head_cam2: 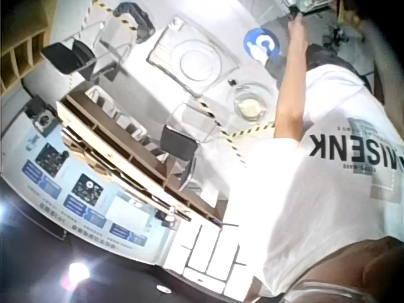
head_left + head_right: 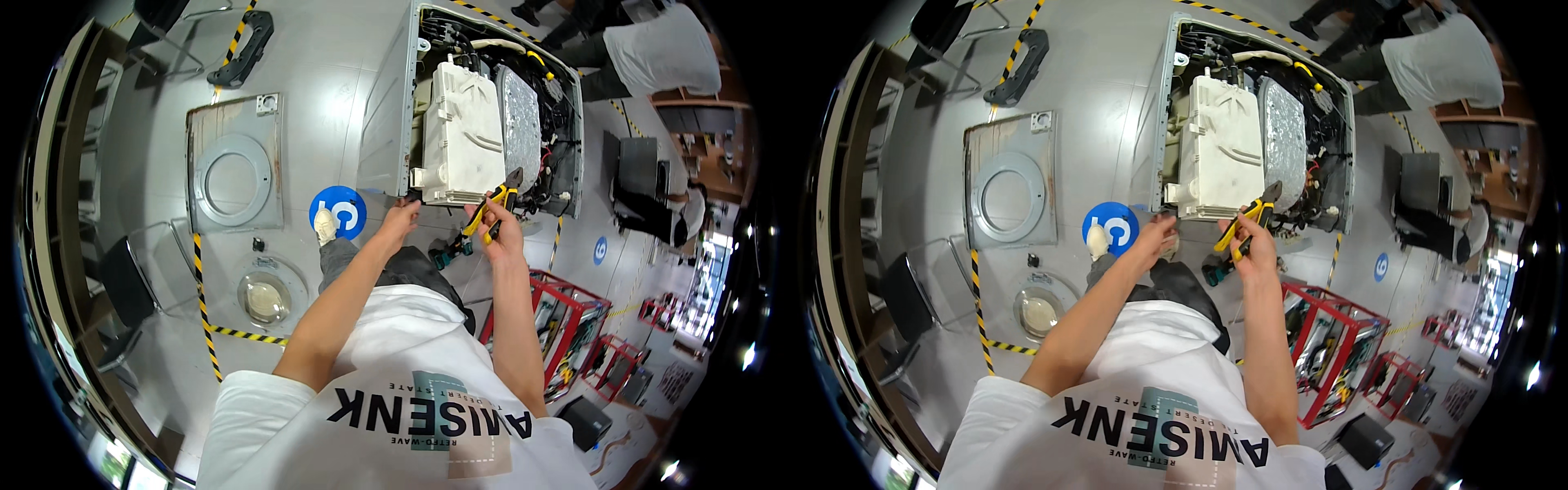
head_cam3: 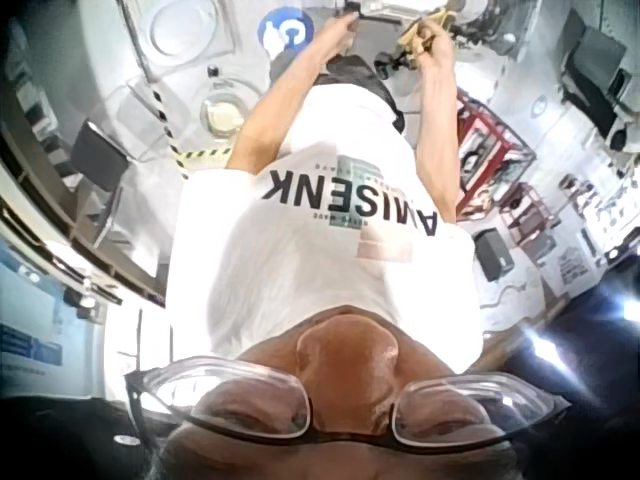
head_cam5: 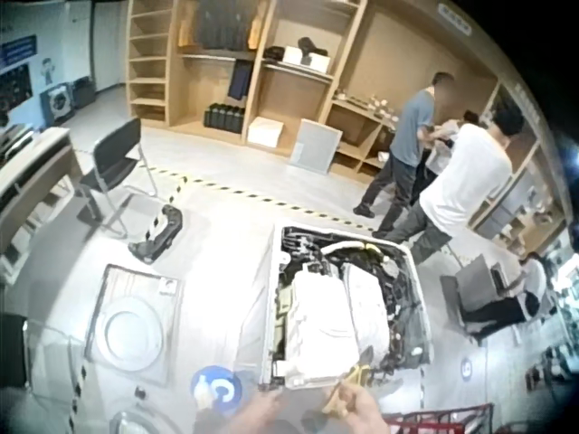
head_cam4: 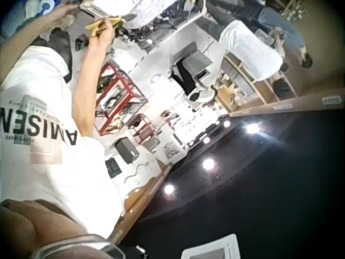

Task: The person uses pliers and wire cutters to detach internal components and cut a zip tie inside a washing machine.

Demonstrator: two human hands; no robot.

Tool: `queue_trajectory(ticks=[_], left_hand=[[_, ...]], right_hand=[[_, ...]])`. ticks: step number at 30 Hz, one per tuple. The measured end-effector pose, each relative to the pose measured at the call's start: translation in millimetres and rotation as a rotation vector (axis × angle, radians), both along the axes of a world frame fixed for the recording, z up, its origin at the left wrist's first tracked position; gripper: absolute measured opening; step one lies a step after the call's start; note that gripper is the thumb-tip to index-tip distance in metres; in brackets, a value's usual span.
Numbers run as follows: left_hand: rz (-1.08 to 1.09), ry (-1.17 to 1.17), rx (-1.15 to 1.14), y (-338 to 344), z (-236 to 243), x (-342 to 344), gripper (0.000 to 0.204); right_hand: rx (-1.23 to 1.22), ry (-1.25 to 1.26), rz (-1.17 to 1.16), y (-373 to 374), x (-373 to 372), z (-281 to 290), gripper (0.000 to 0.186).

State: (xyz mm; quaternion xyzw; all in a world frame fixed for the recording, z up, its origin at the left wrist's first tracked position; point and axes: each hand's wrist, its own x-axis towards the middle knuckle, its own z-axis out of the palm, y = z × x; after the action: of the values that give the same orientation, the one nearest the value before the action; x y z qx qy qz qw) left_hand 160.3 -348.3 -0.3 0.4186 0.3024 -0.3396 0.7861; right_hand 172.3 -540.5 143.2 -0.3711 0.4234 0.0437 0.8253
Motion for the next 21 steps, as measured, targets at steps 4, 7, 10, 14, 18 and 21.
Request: queue_trajectory(ticks=[4,7,10,14,18,21], left_hand=[[0.354,0.19,-0.599,-34,9,7,0.037],[0.507,0.096,-0.849,-59,19,7,0.044],[0.614,0.091,-0.925,-76,23,2,0.043],[0.675,0.058,-0.908,-91,19,-2,0.045],[0.707,0.036,-0.901,-106,10,-2,0.049],[0.75,0.002,-0.869,-119,5,-2,0.048]], right_hand=[[0.034,-0.004,0.089,-14,4,5,0.023],[-0.024,-0.007,0.195,-19,6,11,0.027],[0.028,0.017,0.372,-28,10,27,0.028],[-0.382,0.094,0.723,-41,6,65,0.031],[-1.126,-0.017,1.274,-23,16,110,0.034],[-2.031,-0.661,1.828,14,30,142,0.043]])
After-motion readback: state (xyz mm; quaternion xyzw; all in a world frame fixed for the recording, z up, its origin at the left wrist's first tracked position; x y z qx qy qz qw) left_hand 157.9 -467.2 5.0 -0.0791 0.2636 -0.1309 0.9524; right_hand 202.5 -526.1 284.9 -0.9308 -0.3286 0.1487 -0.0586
